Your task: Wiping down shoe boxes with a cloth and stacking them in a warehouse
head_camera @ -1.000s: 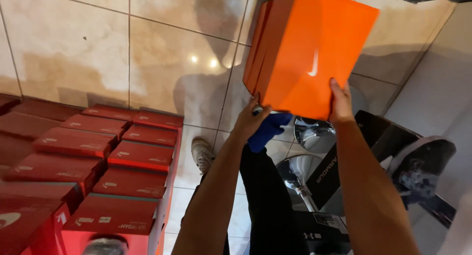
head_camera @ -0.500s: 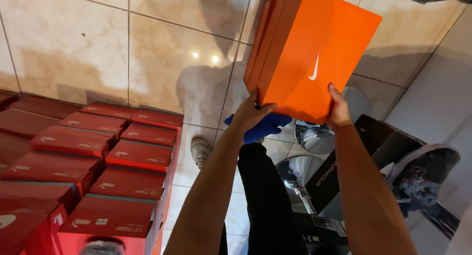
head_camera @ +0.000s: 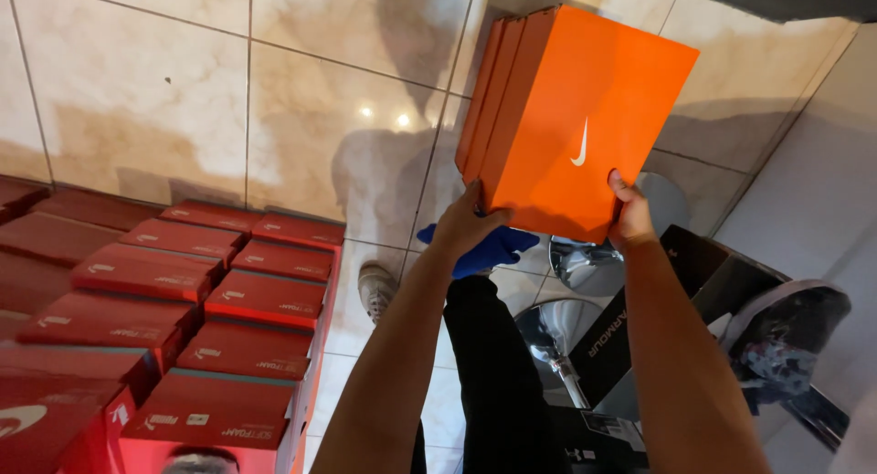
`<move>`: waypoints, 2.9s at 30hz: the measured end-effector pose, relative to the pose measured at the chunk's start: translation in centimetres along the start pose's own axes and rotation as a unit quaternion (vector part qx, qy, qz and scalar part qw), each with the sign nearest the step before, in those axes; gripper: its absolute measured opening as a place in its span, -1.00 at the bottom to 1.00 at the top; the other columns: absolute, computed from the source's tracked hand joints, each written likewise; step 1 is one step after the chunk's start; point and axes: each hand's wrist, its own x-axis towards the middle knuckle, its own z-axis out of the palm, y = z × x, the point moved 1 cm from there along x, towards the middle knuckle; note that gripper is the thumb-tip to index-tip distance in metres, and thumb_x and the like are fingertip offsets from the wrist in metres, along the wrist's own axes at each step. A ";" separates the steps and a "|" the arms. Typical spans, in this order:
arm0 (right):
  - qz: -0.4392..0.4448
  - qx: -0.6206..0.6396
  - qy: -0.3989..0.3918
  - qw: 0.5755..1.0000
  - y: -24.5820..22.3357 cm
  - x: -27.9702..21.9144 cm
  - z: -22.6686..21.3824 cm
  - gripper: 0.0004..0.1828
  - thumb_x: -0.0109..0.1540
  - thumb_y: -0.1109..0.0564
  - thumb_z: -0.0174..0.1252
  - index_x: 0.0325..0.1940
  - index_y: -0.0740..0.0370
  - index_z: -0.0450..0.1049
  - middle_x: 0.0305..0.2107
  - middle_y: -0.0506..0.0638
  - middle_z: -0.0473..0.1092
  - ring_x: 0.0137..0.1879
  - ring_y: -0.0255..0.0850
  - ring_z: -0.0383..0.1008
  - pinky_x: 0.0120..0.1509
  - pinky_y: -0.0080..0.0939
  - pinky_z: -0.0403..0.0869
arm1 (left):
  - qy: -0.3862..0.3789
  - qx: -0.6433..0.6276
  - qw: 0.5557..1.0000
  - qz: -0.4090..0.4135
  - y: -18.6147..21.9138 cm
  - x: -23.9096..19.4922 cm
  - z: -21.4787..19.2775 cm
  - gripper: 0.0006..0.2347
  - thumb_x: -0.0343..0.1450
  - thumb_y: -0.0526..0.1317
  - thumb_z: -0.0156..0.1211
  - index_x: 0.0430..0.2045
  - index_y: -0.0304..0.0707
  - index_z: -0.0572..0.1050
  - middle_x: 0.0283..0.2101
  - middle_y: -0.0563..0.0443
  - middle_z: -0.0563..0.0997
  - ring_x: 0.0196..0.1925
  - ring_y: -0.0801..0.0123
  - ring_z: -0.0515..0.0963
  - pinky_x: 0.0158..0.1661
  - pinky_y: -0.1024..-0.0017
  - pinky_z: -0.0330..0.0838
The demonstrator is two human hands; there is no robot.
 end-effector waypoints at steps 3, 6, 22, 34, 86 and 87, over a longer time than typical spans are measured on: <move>0.003 0.005 0.003 1.000 0.0 0.3 -0.4 -0.56 0.21 -0.08 0.42 0.12 0.06 0.57 -0.07 0.08 0.55 0.03 0.05 0.59 0.20 0.05 0.53 | 0.002 0.005 1.000 0.017 0.3 -0.2 -0.1 -0.08 0.22 0.25 0.20 0.45 -0.32 0.11 0.40 -0.36 0.33 0.36 -0.15 0.42 0.31 0.02 0.31; 0.002 -0.012 -0.001 1.000 -0.1 0.5 -0.7 -0.50 0.20 -0.13 0.45 0.16 0.05 0.56 -0.07 0.04 0.54 0.03 0.01 0.58 0.18 -0.02 0.53 | -0.005 0.016 1.000 0.020 0.2 -0.1 0.0 -0.06 0.23 0.28 0.18 0.46 -0.30 0.08 0.47 -0.29 0.23 0.37 -0.11 0.41 0.33 0.06 0.28; -0.071 -0.177 0.050 0.980 0.1 0.2 0.3 -0.33 0.43 -0.20 0.25 0.51 0.03 0.17 0.31 0.22 0.26 0.40 0.23 0.29 0.40 0.31 0.27 | 0.046 0.075 0.996 0.030 -3.7 2.4 2.8 -0.19 0.35 0.36 0.03 0.42 -0.21 0.19 0.32 -0.26 0.44 0.25 -0.07 0.53 0.19 0.02 0.44; -0.348 -0.154 -0.079 0.922 11.2 -17.9 -0.5 -0.50 0.35 0.02 0.17 0.34 0.18 0.34 0.18 0.19 0.40 0.23 0.02 0.44 0.40 -0.10 0.36 | 0.161 -0.408 0.898 -0.044 -11.4 -13.6 2.6 -0.55 0.38 0.12 0.31 -0.05 -0.25 0.51 -0.02 -0.18 0.49 0.02 0.09 0.47 0.03 0.23 0.33; -0.139 -0.470 -0.647 0.584 -0.9 -76.7 18.5 -0.33 0.19 0.18 0.23 0.39 0.13 0.27 0.13 0.11 0.42 0.13 -0.21 0.43 0.26 -0.23 0.44 | 0.462 -0.577 0.637 0.218 -6.7 -71.3 9.6 -0.57 0.48 0.09 0.00 0.24 0.09 0.40 0.12 0.14 0.60 0.07 0.39 0.63 -0.04 0.40 0.43; -0.139 -0.474 -0.645 0.583 0.3 -76.4 18.4 -0.33 0.19 0.18 0.23 0.39 0.13 0.27 0.13 0.11 0.42 0.13 -0.21 0.43 0.26 -0.23 0.44 | 0.459 -0.580 0.636 0.219 -9.5 -70.7 10.2 -0.57 0.48 0.09 0.00 0.24 0.09 0.40 0.12 0.14 0.60 0.07 0.39 0.63 -0.04 0.40 0.43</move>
